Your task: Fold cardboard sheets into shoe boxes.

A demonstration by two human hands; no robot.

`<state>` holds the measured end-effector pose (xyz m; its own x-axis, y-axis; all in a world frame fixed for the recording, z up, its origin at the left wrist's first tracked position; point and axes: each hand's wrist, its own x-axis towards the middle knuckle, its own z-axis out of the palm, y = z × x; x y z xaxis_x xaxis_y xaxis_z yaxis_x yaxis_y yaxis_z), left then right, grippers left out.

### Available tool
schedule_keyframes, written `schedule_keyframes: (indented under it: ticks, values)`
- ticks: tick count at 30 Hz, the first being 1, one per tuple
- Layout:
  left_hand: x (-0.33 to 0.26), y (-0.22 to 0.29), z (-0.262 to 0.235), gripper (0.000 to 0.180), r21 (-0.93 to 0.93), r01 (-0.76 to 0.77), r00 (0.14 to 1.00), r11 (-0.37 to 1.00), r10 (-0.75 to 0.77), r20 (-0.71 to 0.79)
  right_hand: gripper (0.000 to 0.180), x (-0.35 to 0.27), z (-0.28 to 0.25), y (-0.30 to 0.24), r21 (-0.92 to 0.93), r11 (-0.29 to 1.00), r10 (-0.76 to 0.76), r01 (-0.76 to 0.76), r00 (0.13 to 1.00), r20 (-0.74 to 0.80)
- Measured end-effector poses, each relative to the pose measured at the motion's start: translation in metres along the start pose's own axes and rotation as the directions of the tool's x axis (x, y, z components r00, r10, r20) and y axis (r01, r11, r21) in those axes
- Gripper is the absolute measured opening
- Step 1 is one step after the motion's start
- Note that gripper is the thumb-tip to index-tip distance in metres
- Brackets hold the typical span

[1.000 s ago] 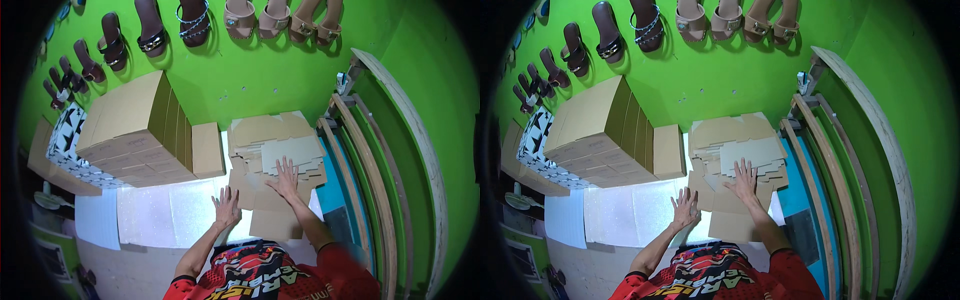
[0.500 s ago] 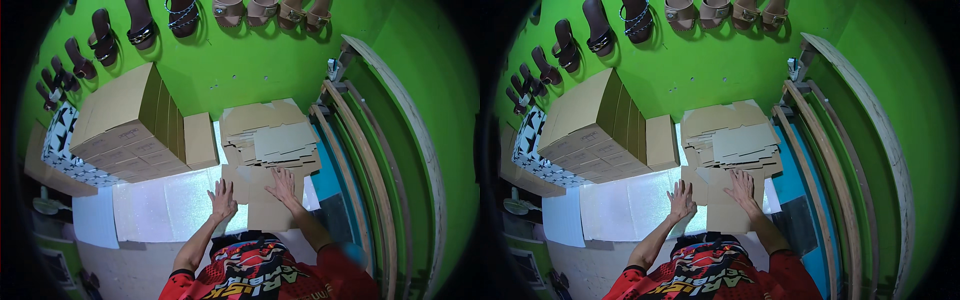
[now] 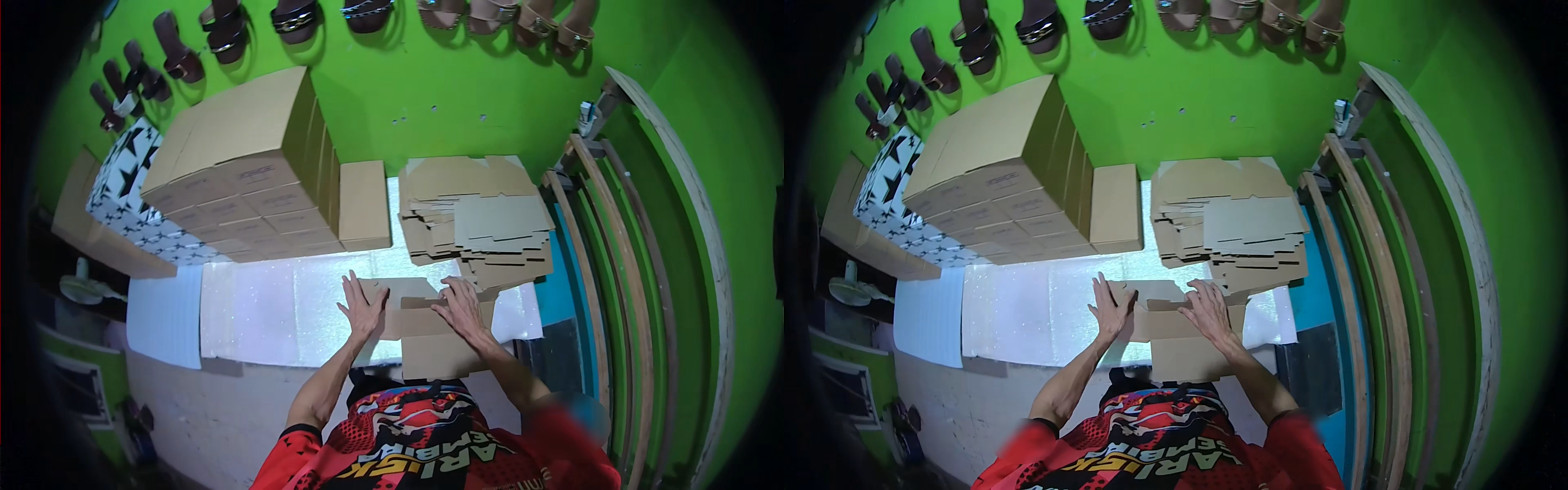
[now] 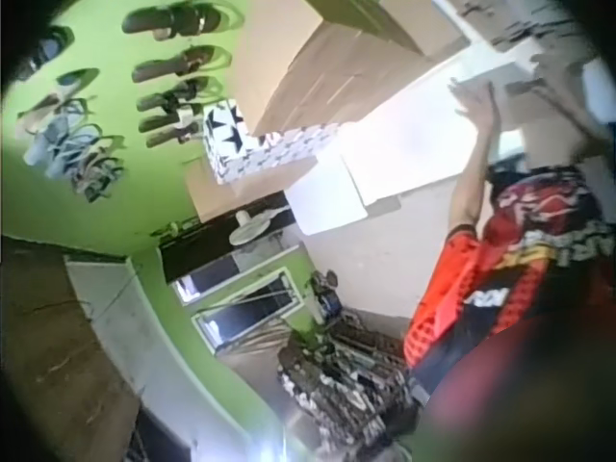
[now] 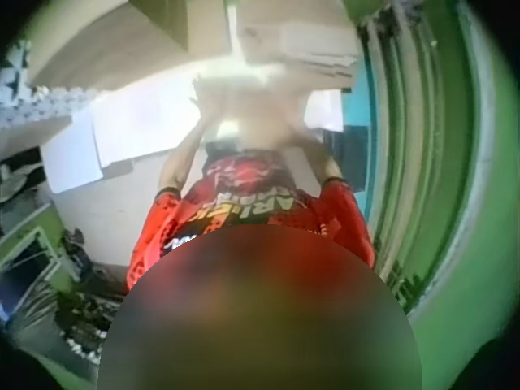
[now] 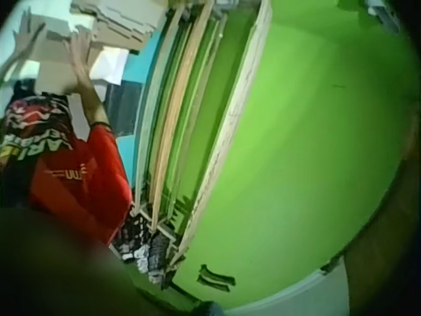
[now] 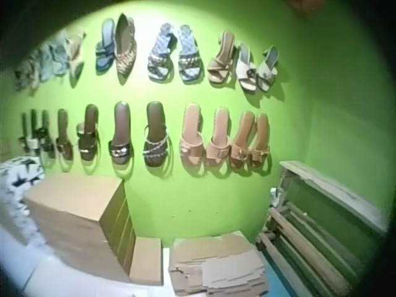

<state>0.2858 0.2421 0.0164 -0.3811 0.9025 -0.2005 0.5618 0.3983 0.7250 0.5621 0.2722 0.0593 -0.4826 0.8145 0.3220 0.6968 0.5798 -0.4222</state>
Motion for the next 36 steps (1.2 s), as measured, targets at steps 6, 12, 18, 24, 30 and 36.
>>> schedule_keyframes:
  ticks: [6, 12, 18, 24, 30, 36]
  values:
    - [0.010, -0.049, -0.083, 0.093, 0.038, 0.033, 0.991, 0.999, -0.028, -0.128, 0.035, 0.013, 0.035, -0.085, 0.013, 0.997, -0.077, 0.078, 0.996, -0.040]
    - [0.015, -0.086, -0.193, 0.048, 0.525, -0.248, 0.967, 0.814, 0.240, 0.083, 0.034, 0.015, 0.072, -0.175, -0.001, 0.991, -0.133, 0.133, 0.991, -0.026]
    - [0.013, -0.099, -0.233, 0.046, 0.433, -0.297, 0.938, 0.851, 0.346, -0.037, 0.027, 0.012, 0.097, -0.274, 0.061, 0.976, -0.210, 0.207, 0.976, 0.061]
    - [0.014, -0.112, -0.234, 0.050, 0.306, -0.301, 0.947, 0.903, 0.322, -0.017, 0.026, 0.003, 0.135, -0.324, 0.055, 0.982, -0.188, 0.183, 0.976, 0.105]
    - [0.022, -0.108, -0.237, 0.051, 0.337, -0.364, 0.926, 0.868, 0.375, 0.034, 0.036, 0.001, 0.152, -0.341, 0.004, 0.999, -0.042, 0.042, 0.985, 0.165]
    - [0.027, -0.150, -0.240, 0.070, 0.596, -0.329, 0.926, 0.732, 0.375, 0.050, 0.078, -0.030, 0.161, -0.353, -0.095, 0.995, 0.023, 0.020, 0.903, 0.430]
